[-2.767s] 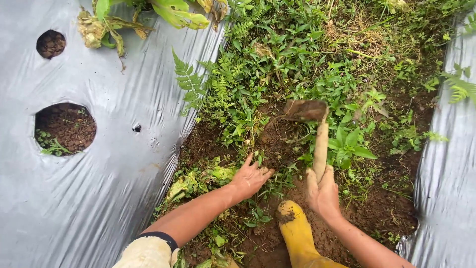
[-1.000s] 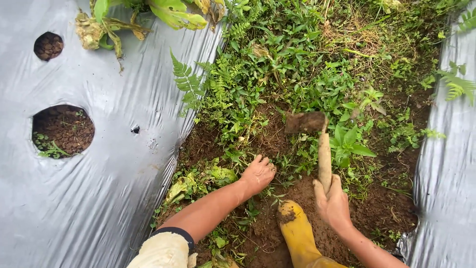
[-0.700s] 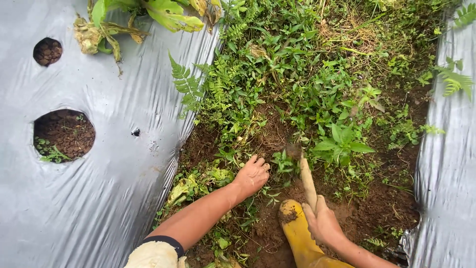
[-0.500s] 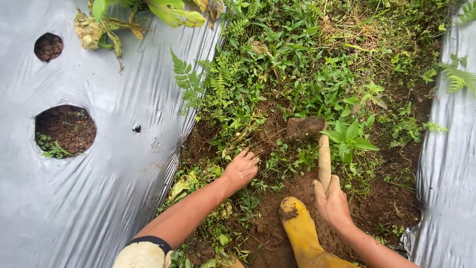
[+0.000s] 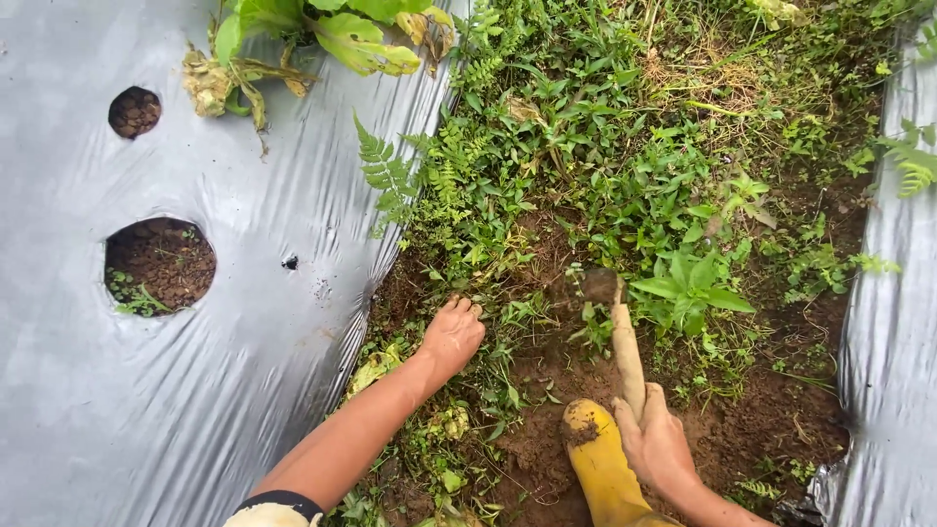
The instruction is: The person uses a hoe to loosen the soil and remove weeds from a garden bed covered with black plastic mulch. They pull the uprooted plants by hand and discard them to the side, working along the edge of the plastic sheet.
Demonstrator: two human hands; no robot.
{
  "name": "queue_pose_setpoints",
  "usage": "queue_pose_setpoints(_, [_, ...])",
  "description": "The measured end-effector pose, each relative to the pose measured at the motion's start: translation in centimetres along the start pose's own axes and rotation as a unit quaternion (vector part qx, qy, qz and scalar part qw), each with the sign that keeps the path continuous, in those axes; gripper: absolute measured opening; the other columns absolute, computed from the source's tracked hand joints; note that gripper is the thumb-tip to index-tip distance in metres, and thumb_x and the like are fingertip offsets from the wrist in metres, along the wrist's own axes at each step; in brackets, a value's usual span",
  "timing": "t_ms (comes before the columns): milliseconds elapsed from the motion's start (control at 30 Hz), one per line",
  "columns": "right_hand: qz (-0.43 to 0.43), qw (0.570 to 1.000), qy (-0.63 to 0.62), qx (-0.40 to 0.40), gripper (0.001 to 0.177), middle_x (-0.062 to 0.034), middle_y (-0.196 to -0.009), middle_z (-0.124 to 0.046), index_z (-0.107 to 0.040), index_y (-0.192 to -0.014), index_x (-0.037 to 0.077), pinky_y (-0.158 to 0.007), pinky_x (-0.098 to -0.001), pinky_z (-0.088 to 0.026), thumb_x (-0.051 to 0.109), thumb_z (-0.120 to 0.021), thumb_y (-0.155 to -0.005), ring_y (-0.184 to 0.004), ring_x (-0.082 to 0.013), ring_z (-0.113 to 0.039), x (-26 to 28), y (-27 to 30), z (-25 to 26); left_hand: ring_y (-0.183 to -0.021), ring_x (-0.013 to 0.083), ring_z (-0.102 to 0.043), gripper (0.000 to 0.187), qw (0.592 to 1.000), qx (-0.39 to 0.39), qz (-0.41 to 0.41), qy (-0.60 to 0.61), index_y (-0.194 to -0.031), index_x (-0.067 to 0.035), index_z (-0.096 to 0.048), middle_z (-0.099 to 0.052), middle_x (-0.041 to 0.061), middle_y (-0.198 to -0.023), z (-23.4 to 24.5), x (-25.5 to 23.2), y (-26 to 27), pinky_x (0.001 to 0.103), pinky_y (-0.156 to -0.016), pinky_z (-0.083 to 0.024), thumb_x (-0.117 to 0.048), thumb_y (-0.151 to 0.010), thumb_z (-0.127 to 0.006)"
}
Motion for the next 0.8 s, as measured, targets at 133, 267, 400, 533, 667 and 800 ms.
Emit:
queue_pose_setpoints(133, [0.098,0.977,-0.149,-0.113,0.03,-0.0211,-0.077,-0.063,-0.042,-0.127,-0.005,-0.035,-0.0348,-0.052,0.017,-0.044,-0.108,-0.046,-0.0259,-0.056,5.8,-2.7,5.1,-0.155,0.024,0.005,0.062,0.99,0.041,0.036,0.129,-0.155,-0.005,0.01,0.005,0.013,-0.168,-0.5,0.8,0.8,0.037,-0.127,-0.001,-0.027,-0.106,-0.022])
queue_pose_setpoints(267, [0.26,0.908,-0.258,-0.204,0.024,-0.0148,-0.071,-0.056,-0.037,-0.127,-0.008,-0.04,-0.0294,-0.05,0.01,-0.041,-0.112,-0.047,-0.0201,-0.053,15.3,-2.7,9.9,-0.152,0.0255,-0.007,0.057,0.882,0.012,0.04,0.47,-0.15,-0.006,-0.008,-0.01,0.013,-0.164,-2.1,1.4,2.0,0.04,-0.126,-0.008,-0.023,-0.101,-0.032])
queue_pose_setpoints(400, [0.265,0.898,-0.303,-0.177,0.015,-0.005,-0.071,-0.052,-0.035,-0.12,-0.002,-0.041,-0.0254,-0.05,0.01,-0.037,-0.111,-0.047,-0.0133,-0.051,15.6,-6.3,5.9,-0.149,0.0267,-0.016,0.054,0.721,-0.008,0.049,0.691,-0.147,-0.007,-0.021,-0.02,0.012,-0.161,-2.8,1.7,3.6,0.042,-0.125,-0.013,-0.019,-0.098,-0.039])
queue_pose_setpoints(533, [0.154,0.98,-0.123,0.0,0.043,-0.0127,-0.061,-0.063,-0.045,-0.124,-0.006,-0.036,-0.0333,-0.053,0.03,-0.049,-0.103,-0.04,-0.0201,-0.061,11.8,-8.7,-1.0,-0.146,0.0287,-0.029,0.051,0.378,-0.029,0.062,0.923,-0.142,-0.007,-0.041,-0.036,0.012,-0.156,-4.1,1.7,4.8,0.045,-0.123,-0.021,-0.014,-0.092,-0.05])
queue_pose_setpoints(667, [0.133,0.982,-0.126,-0.051,0.05,-0.0172,-0.064,-0.063,-0.045,-0.131,-0.011,-0.037,-0.0366,-0.053,0.029,-0.052,-0.103,-0.04,-0.0222,-0.06,13.0,-8.3,-0.1,-0.143,0.0309,-0.043,0.05,-0.026,-0.049,0.057,0.997,-0.137,-0.008,-0.061,-0.052,0.012,-0.151,-5.3,1.4,5.8,0.048,-0.122,-0.029,-0.009,-0.087,-0.06])
queue_pose_setpoints(800, [0.16,0.959,-0.2,-0.122,0.047,-0.0149,-0.067,-0.06,-0.039,-0.132,-0.011,-0.039,-0.0332,-0.051,0.027,-0.047,-0.107,-0.047,-0.0218,-0.059,18.1,-9.1,2.2,-0.139,0.0314,-0.047,0.048,-0.042,-0.048,0.069,0.996,-0.137,-0.008,-0.063,-0.057,0.012,-0.147,-3.4,1.2,4.8,0.045,-0.12,-0.032,-0.023,-0.091,-0.061])
Point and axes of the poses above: each hand's wrist, its own y-axis away from the middle knuckle, its own z-axis out of the back of the hand, x = y × z, the point moved 10 cm from there along -y, towards the middle knuckle
